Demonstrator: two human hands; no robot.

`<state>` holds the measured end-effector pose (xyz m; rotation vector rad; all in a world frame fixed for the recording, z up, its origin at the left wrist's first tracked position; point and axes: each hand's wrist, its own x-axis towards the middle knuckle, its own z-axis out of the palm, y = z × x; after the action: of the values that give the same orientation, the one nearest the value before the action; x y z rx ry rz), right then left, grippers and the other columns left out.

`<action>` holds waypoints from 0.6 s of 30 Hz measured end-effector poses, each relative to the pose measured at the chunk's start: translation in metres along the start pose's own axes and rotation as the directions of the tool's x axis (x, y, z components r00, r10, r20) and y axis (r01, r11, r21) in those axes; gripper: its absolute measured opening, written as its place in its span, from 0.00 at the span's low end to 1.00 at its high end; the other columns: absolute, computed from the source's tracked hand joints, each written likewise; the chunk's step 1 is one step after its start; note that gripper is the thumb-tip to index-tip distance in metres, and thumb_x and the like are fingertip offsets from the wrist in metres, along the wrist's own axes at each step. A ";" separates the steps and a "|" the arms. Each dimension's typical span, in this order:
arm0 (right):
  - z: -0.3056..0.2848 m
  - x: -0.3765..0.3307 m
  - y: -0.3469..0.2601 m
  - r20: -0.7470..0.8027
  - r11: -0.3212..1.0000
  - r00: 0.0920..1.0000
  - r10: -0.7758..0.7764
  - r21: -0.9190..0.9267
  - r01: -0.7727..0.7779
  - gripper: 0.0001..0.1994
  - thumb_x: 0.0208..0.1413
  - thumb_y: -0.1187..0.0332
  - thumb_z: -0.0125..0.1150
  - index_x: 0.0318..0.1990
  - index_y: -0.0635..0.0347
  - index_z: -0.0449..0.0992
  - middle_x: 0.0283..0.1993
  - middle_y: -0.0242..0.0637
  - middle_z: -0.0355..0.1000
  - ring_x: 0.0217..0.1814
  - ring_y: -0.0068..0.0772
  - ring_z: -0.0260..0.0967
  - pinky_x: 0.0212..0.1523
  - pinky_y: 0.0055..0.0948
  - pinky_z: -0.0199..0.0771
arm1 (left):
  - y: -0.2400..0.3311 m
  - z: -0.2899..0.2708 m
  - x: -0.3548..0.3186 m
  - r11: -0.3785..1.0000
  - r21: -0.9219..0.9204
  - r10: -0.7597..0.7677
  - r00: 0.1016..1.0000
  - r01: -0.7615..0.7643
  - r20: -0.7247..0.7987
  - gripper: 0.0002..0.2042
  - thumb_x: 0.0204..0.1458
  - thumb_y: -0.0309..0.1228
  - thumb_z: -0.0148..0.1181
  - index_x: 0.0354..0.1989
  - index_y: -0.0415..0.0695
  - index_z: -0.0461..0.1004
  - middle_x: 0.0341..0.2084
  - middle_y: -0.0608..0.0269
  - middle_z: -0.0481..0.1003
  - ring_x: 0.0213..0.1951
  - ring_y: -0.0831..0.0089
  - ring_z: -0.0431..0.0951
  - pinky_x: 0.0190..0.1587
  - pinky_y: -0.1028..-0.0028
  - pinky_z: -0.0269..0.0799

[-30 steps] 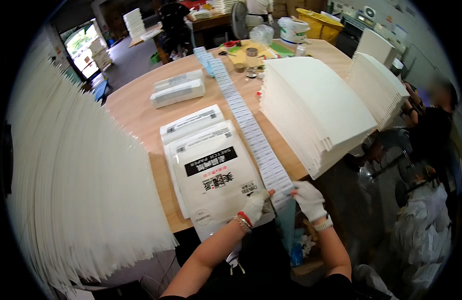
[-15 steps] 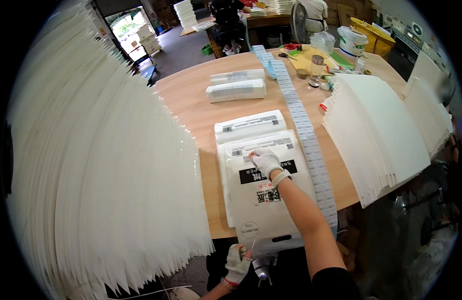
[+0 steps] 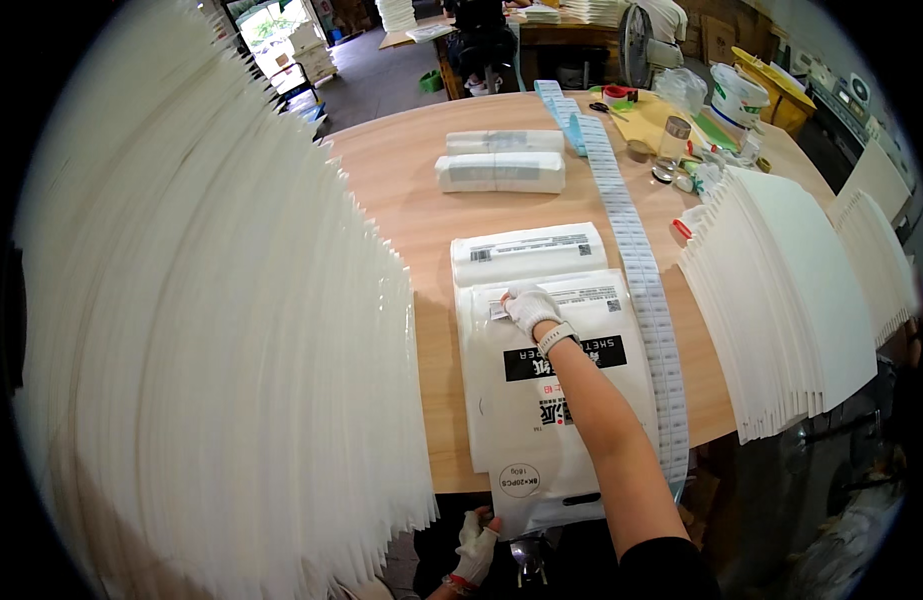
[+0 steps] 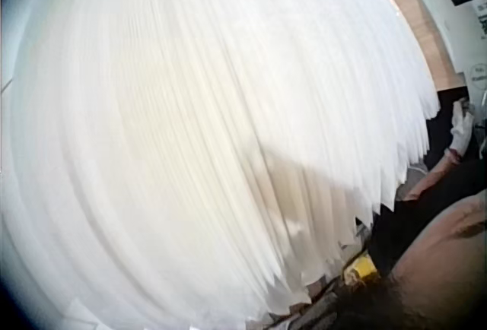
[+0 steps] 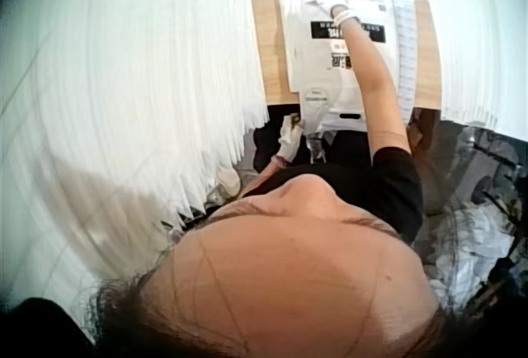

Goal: The person repeatedly picks up stacks of white paper, places them into clear plastic packaging, and seals the packages on a table. The person works continuously, creating a growing pile of sealed packages.

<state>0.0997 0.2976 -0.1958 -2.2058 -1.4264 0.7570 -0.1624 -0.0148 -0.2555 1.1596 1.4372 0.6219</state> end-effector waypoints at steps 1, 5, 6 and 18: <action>0.001 0.000 0.000 -0.028 1.000 0.999 -0.018 -0.022 0.018 0.10 0.47 0.60 0.53 0.33 0.49 0.78 0.29 0.40 0.74 0.30 0.36 0.70 0.35 0.31 0.68 | 0.010 -0.001 -0.001 1.000 -0.019 -0.008 1.000 0.008 0.005 0.20 0.49 0.37 0.58 0.43 0.34 0.65 0.34 0.53 0.71 0.35 0.68 0.72 0.38 0.71 0.69; 0.000 -0.002 -0.005 -0.021 0.999 1.000 -0.006 -0.039 0.005 0.10 0.47 0.60 0.53 0.33 0.49 0.78 0.31 0.41 0.74 0.35 0.40 0.70 0.38 0.33 0.68 | 0.011 -0.005 0.002 0.999 -0.028 -0.019 0.999 0.020 0.033 0.19 0.49 0.37 0.58 0.42 0.35 0.66 0.33 0.55 0.72 0.34 0.70 0.72 0.37 0.72 0.69; -0.001 -0.003 -0.008 -0.018 0.999 1.000 -0.007 -0.045 0.006 0.10 0.46 0.61 0.52 0.33 0.49 0.78 0.32 0.41 0.74 0.35 0.40 0.71 0.38 0.33 0.68 | 0.009 -0.006 0.002 0.999 -0.022 -0.027 0.999 0.028 0.037 0.19 0.49 0.37 0.58 0.42 0.35 0.66 0.33 0.55 0.72 0.34 0.70 0.73 0.37 0.72 0.69; 0.012 -0.002 -0.008 0.040 0.970 0.992 -0.121 -0.205 0.127 0.13 0.49 0.59 0.52 0.38 0.53 0.75 0.36 0.43 0.73 0.38 0.44 0.70 0.39 0.37 0.68 | -0.007 -0.001 0.006 0.995 0.012 -0.102 0.984 0.101 0.146 0.18 0.50 0.38 0.55 0.41 0.35 0.67 0.32 0.55 0.72 0.34 0.71 0.71 0.37 0.72 0.68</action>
<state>0.0859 0.2992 -0.1998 -2.2383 -1.7082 0.6221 -0.1648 -0.0118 -0.2635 1.1055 1.3637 0.4530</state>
